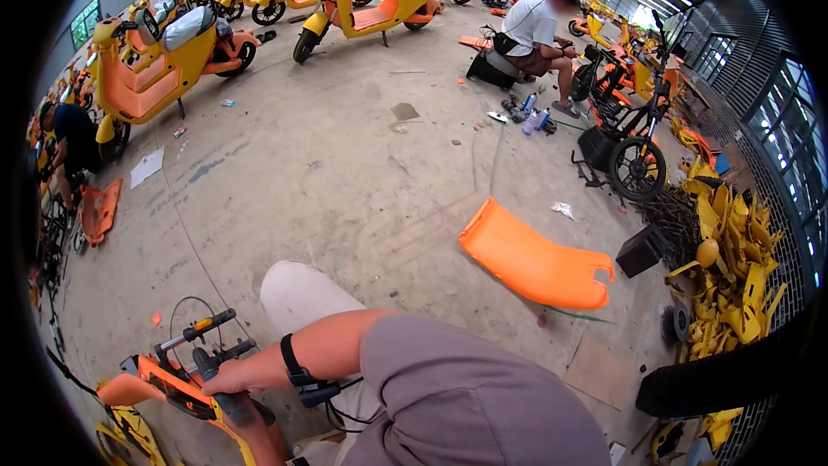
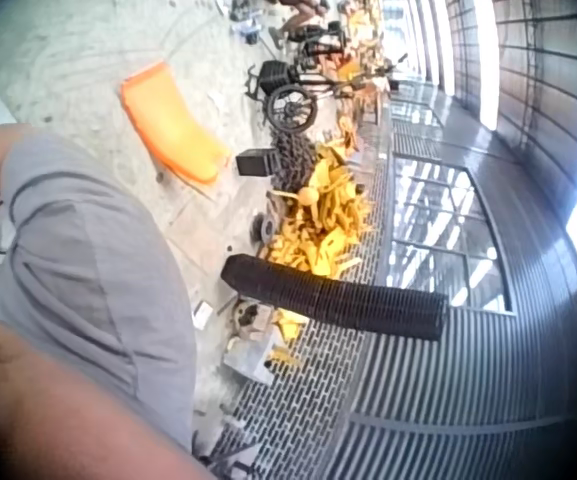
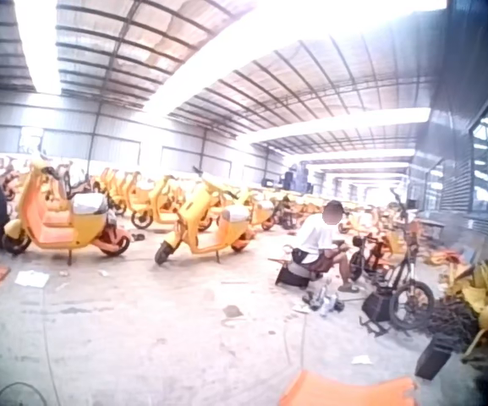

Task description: The person uses a power drill to fasten screws into the frame of a yellow and orange scooter, then manipulates the handlebars and brake cables.

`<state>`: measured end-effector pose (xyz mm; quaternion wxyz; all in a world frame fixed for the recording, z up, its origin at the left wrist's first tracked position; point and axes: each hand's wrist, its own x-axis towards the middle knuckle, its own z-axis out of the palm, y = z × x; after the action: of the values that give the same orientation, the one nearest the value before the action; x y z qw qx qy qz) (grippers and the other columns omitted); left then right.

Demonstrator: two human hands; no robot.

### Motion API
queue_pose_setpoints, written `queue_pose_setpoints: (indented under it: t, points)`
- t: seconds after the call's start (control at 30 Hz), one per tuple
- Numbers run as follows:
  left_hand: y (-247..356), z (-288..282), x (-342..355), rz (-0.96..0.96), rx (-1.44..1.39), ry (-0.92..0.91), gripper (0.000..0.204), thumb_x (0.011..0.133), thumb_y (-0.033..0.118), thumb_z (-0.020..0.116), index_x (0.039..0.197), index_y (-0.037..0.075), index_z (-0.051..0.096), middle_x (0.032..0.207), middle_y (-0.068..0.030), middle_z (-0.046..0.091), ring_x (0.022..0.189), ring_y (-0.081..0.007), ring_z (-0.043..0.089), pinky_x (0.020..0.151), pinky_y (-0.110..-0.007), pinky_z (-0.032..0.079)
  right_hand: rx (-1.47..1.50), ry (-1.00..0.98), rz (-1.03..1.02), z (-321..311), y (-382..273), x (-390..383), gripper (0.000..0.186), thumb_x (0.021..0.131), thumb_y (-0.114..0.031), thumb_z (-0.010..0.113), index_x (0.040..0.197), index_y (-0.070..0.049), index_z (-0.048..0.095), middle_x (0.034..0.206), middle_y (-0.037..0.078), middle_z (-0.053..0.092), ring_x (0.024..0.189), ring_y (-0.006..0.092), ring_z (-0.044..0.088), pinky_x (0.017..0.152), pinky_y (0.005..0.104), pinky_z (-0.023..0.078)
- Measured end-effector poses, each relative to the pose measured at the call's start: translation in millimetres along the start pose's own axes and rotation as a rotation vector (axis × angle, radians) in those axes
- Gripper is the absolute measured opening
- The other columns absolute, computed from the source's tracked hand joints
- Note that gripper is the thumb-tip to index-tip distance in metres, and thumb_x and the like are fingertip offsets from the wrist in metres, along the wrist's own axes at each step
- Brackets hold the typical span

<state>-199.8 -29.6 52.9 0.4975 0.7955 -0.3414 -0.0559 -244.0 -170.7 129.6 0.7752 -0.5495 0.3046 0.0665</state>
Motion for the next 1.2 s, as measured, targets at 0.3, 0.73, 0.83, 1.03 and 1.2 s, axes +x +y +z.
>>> queue_pose_setpoints:
  t: [0.3, 0.73, 0.83, 1.03, 1.2]
  points:
    - [-12, -12, -18, -0.388, -0.204, -0.141, 0.037, 0.089, 0.012, 0.067, 0.121, -0.002, 0.055, 0.103, -0.0089, 0.064, 0.096, -0.0167, 0.062, 0.086, -0.031, 0.048, -0.102, -0.076, 0.119, 16, 8, 4, 0.056, 0.074, -0.044, 0.076, 0.103, 0.003, 0.069, 0.102, 0.015, 0.068, 0.09, 0.023, 0.067, 0.079, 0.0358, 0.053]
    - [-16, -4, 5, -0.232, -0.158, -0.046, 0.043, 0.088, 0.01, 0.065, 0.128, 0.0, 0.051, 0.111, -0.0102, 0.061, 0.103, -0.0184, 0.06, 0.09, -0.03, 0.046, 0.022, 0.093, 0.041, 13, -8, 18, 0.05, 0.072, -0.041, 0.074, 0.099, 0.0, 0.069, 0.101, 0.016, 0.068, 0.087, 0.0242, 0.068, 0.077, 0.0358, 0.053]
    - [-17, -4, 19, -0.092, -0.083, 0.032, 0.045, 0.088, 0.01, 0.065, 0.129, 0.0, 0.05, 0.113, -0.0104, 0.06, 0.104, -0.0187, 0.06, 0.091, -0.03, 0.046, 0.063, 0.06, -0.001, 10, -11, 28, 0.051, 0.073, -0.042, 0.073, 0.104, -0.001, 0.068, 0.102, 0.015, 0.068, 0.09, 0.0236, 0.066, 0.078, 0.0345, 0.052]
    - [-19, 7, 51, 0.073, 0.006, 0.093, 0.049, 0.087, 0.009, 0.064, 0.132, 0.001, 0.048, 0.116, -0.011, 0.058, 0.108, -0.0195, 0.059, 0.093, -0.03, 0.045, 0.187, 0.069, -0.132, 5, -16, 41, 0.049, 0.075, -0.041, 0.071, 0.105, -0.001, 0.066, 0.101, 0.015, 0.066, 0.091, 0.0226, 0.064, 0.077, 0.0349, 0.05]
    - [-14, 16, 63, 0.024, -0.057, 0.057, 0.057, 0.085, 0.009, 0.065, 0.138, 0.003, 0.044, 0.123, -0.0105, 0.056, 0.115, -0.0188, 0.057, 0.098, -0.029, 0.043, 0.239, 0.131, -0.145, -5, -30, 30, 0.045, 0.077, -0.038, 0.07, 0.099, 0.0, 0.064, 0.094, 0.014, 0.066, 0.084, 0.0226, 0.064, 0.074, 0.036, 0.05]
